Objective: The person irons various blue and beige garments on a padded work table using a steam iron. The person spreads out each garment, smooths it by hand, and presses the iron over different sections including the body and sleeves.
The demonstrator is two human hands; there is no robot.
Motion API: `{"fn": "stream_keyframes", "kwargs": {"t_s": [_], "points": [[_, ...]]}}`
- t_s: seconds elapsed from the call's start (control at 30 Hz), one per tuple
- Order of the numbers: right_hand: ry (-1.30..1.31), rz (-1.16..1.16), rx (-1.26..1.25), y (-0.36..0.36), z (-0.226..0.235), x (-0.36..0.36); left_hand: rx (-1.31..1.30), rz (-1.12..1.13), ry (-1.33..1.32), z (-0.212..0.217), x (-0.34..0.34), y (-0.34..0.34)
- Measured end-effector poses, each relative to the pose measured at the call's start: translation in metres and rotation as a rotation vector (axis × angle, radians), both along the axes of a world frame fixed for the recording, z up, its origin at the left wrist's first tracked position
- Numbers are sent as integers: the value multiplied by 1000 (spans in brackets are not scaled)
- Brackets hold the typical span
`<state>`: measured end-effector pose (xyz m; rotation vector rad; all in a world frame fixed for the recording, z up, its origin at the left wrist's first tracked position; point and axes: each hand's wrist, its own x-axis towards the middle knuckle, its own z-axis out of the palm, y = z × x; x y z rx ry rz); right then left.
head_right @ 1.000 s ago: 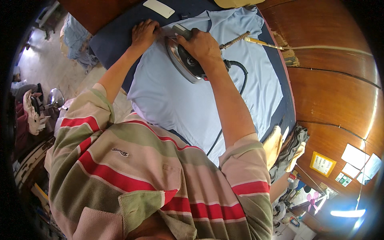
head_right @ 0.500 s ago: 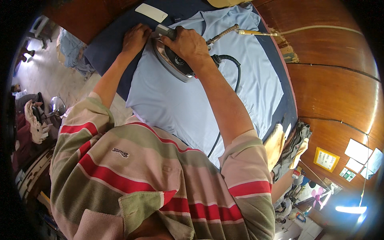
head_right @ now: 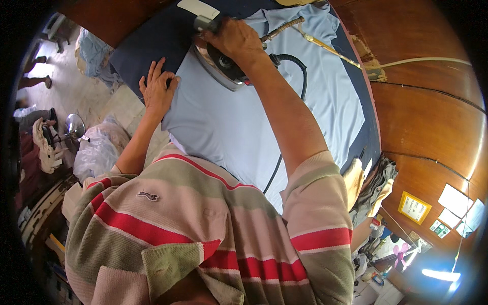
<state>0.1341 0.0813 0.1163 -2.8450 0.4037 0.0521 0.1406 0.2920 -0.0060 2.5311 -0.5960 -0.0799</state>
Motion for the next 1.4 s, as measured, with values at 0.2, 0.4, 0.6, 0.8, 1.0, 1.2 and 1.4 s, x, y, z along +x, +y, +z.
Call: {"fn": "stream_keyframes", "kwargs": {"t_s": [0.2, 0.4, 0.6, 0.8, 1.0, 1.2, 1.4], "points": [[63, 75, -18, 12, 4, -21, -32, 13, -57, -5, 2, -2], [67, 76, 60, 17, 6, -66, -225, 14, -70, -4, 15, -14], [165, -188, 127, 13, 15, -128, 144, -490, -443, -20, 46, -61], [54, -275, 106, -3, 7, -130, 359, -467, -486, -31, 68, -65], [197, -151, 145, -7, 7, -71, 57, -404, -694, -27, 72, -54], [133, -58, 198, 28, -3, -134, -225, -321, -369, -7, 17, -9], [180, -203, 287, 44, 9, -218, -236, -789, -322, 6, -149, 34]]}}
